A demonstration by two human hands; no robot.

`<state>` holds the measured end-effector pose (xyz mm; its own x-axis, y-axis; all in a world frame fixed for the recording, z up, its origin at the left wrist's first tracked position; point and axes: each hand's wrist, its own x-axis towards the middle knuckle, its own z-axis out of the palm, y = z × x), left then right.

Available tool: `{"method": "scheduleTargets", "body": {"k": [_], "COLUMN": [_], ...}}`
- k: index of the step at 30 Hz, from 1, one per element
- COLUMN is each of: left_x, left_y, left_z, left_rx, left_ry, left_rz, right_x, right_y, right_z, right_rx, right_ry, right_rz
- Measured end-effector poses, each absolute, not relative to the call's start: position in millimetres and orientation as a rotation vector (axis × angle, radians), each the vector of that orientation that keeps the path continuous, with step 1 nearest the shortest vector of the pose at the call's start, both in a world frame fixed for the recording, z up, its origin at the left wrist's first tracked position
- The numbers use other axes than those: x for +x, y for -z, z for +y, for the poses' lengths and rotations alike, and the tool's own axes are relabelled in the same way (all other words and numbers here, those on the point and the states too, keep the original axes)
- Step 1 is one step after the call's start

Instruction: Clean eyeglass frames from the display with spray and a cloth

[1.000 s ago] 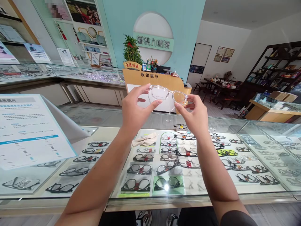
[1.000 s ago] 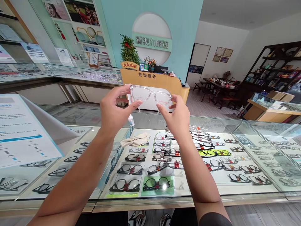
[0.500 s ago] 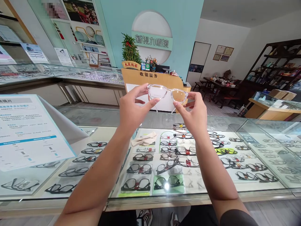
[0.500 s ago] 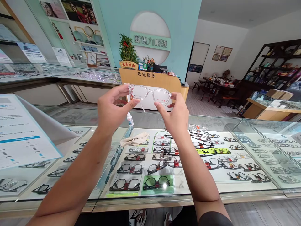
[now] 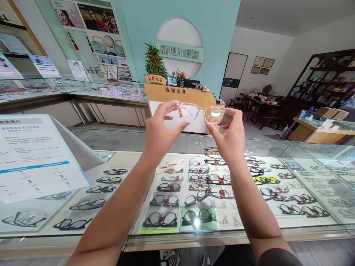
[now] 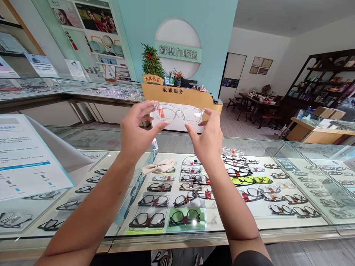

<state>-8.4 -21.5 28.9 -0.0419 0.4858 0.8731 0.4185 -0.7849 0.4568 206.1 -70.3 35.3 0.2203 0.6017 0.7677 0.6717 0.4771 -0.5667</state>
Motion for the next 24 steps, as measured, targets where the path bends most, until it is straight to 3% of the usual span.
{"method": "scheduleTargets", "body": {"k": [14, 24], "left_x": [0.4, -0.7], "left_y": [-23.8, -23.3], "left_z": [-22.8, -22.2], "left_rx": [2.115, 2.11], "left_ry": [-1.974, -1.952], "left_rz": [1.037, 1.039], "right_x": [203.8, 194.2], "right_y": [-27.5, -29.4], "right_z": [-67.2, -73.2], "right_rx": [-1.088, -1.086], "right_ry": [0.281, 0.177], "right_rz": [-1.453, -1.44]}}
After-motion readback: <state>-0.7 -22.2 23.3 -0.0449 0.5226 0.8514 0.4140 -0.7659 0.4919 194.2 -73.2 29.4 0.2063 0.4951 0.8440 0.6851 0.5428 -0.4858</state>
